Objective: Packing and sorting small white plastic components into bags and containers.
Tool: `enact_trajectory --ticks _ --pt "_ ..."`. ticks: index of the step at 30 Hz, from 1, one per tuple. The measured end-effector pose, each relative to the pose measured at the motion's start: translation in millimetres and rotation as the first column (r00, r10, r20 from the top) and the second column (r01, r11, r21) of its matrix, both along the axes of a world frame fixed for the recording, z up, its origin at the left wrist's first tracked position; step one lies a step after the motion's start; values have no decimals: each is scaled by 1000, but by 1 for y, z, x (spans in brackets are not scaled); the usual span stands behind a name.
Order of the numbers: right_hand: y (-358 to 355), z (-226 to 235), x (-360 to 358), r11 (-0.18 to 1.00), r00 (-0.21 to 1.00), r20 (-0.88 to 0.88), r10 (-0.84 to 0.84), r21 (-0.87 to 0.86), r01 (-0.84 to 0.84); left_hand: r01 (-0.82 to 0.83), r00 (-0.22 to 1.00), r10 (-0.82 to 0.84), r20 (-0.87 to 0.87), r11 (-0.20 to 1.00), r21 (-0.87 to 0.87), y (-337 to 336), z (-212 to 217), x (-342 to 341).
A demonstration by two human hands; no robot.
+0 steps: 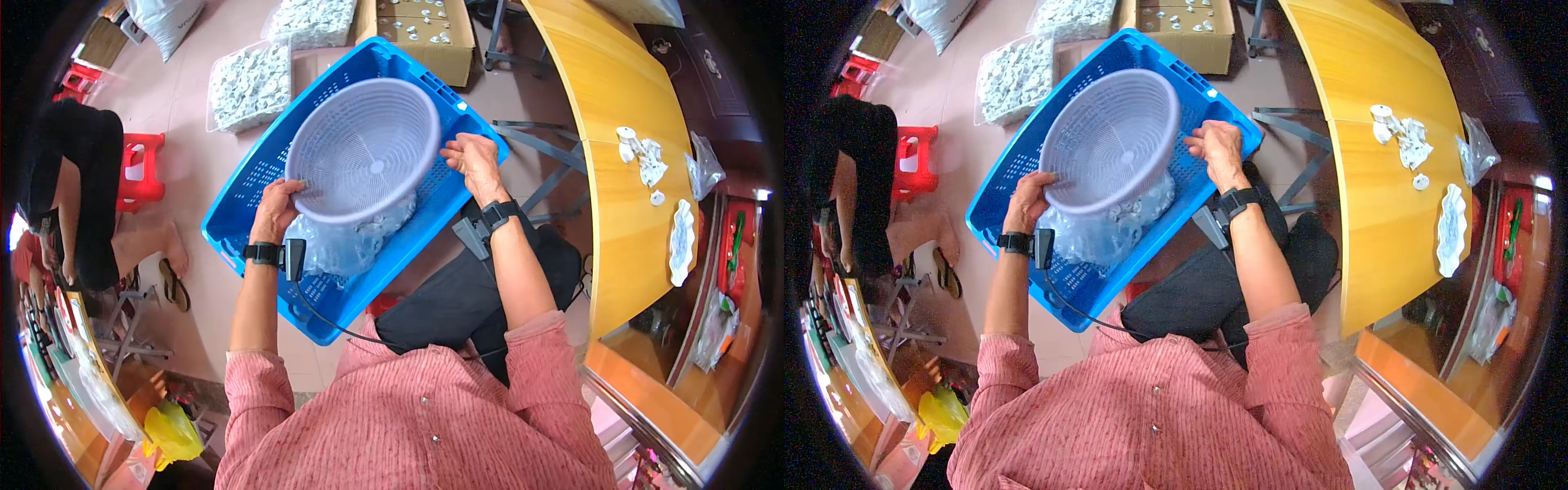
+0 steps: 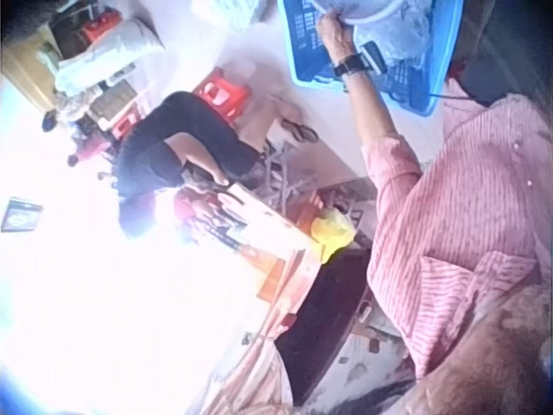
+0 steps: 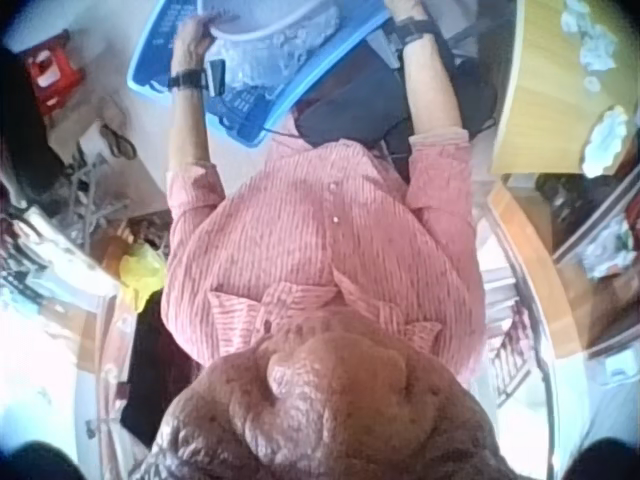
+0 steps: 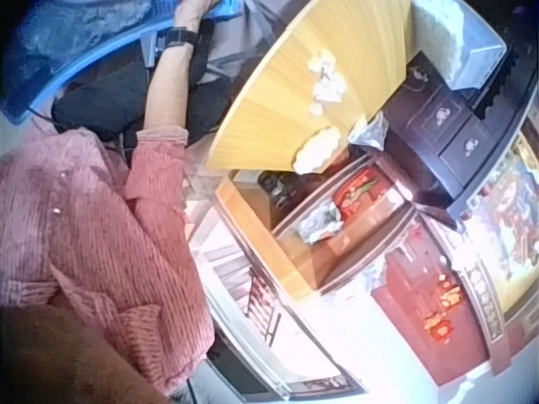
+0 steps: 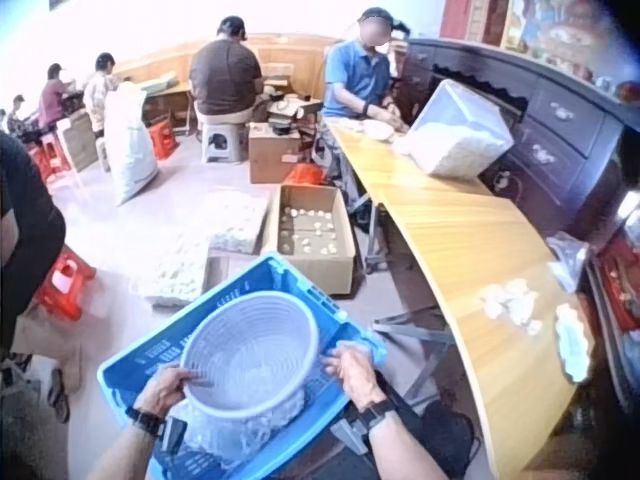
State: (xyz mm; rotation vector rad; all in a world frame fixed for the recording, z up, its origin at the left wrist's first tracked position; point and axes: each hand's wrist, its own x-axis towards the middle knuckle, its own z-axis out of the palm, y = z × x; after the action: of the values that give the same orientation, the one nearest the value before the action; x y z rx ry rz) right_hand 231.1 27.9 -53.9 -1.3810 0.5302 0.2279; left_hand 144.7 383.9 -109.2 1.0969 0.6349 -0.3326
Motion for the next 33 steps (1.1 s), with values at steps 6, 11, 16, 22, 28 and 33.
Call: enact_trajectory --ticks 6,11,16,22,28,33 --pt "-2 -6 -19 957 956 53 288 8 -288 -251 968 240 -78 946 -207 -45 -72 12" --pt "9 21 -16 865 883 -40 468 224 -449 -248 960 272 64 935 -255 -81 -78 12" --pt "14 -25 -10 873 927 -101 362 -313 -375 -176 981 169 91 981 78 -90 -43 -3" --pt "25 -1 -11 828 906 -54 419 -388 -406 -227 961 274 37 707 669 -47 -72 -60" --pt "11 -1 -12 948 956 28 293 -137 -286 258 937 -253 -240 40 965 -72 -84 -52" --pt "18 3 -12 968 968 46 246 -68 -243 170 906 -420 -45 265 949 -89 -93 -34"
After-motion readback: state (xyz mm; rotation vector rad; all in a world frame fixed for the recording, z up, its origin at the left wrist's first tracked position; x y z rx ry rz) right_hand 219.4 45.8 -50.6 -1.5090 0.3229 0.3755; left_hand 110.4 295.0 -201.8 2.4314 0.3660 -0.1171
